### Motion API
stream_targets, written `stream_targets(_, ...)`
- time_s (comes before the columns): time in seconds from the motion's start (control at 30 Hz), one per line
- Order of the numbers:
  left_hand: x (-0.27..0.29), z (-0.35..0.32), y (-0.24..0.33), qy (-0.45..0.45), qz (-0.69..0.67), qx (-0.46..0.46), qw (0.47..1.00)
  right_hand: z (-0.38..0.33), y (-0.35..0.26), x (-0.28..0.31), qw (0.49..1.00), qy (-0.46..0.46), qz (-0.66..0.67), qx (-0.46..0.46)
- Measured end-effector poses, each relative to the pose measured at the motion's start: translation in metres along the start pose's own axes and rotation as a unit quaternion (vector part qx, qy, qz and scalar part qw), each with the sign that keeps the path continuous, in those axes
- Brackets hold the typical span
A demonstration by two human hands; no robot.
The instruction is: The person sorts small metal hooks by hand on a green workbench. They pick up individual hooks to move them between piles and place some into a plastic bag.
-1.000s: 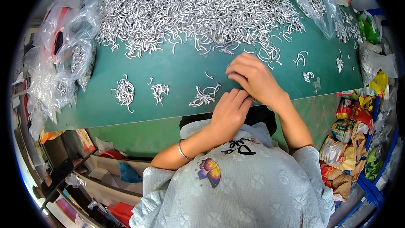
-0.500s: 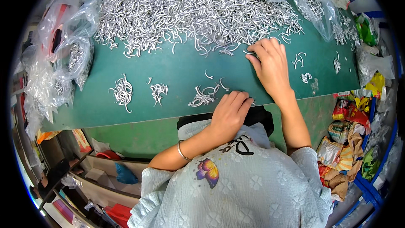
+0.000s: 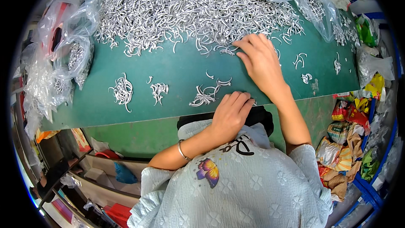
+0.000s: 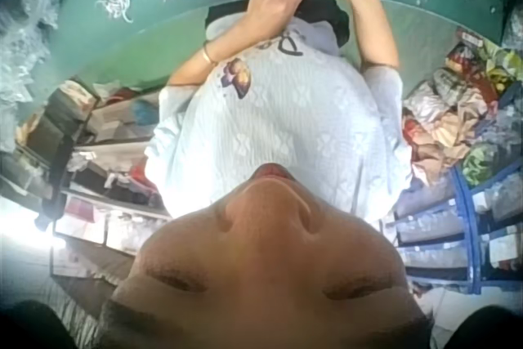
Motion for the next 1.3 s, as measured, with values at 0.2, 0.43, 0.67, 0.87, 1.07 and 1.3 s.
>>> stream_targets(0.2, -0.001, -0.001, -0.001, -0.005, 0.000, 0.005, 1.000, -0.013, -0.002, 0.002, 0.999, -0.028, -0.017, 0.016)
stream_targets(0.43, -0.002, -0.001, -0.001, -0.006, 0.004, 0.002, 1.000, -0.018, 0.001, 0.003, 0.998, -0.046, 0.048, -0.017)
stream_targets(0.67, -0.001, -0.002, -0.002, -0.003, 0.002, 0.004, 1.000, -0.023, 0.011, 0.018, 0.999, -0.026, 0.022, -0.034)
stream_targets(0.87, -0.002, -0.002, -0.002, 0.002, -0.002, -0.001, 1.000, -0.024, -0.011, 0.002, 0.997, -0.077, 0.009, 0.025)
stream_targets(1.07, 0.000, -0.003, -0.002, 0.000, 0.005, 0.004, 1.000, -0.028, -0.012, 0.020, 0.994, -0.100, -0.006, 0.052)
stream_targets(1.3, 0.006, 0.003, -0.002, 0.024, 0.015, 0.015, 0.999, -0.046, -0.010, 0.019, 0.979, -0.161, 0.119, 0.027)
Point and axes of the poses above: each hand's wrist, its own z-axis towards the middle knuckle, its own x-axis out of the back of the hand, y = z × x, the point moved 7 cm from there along z, towards the middle knuckle, and after that the axes turned 7 degrees about x, right-handed, at the moved point
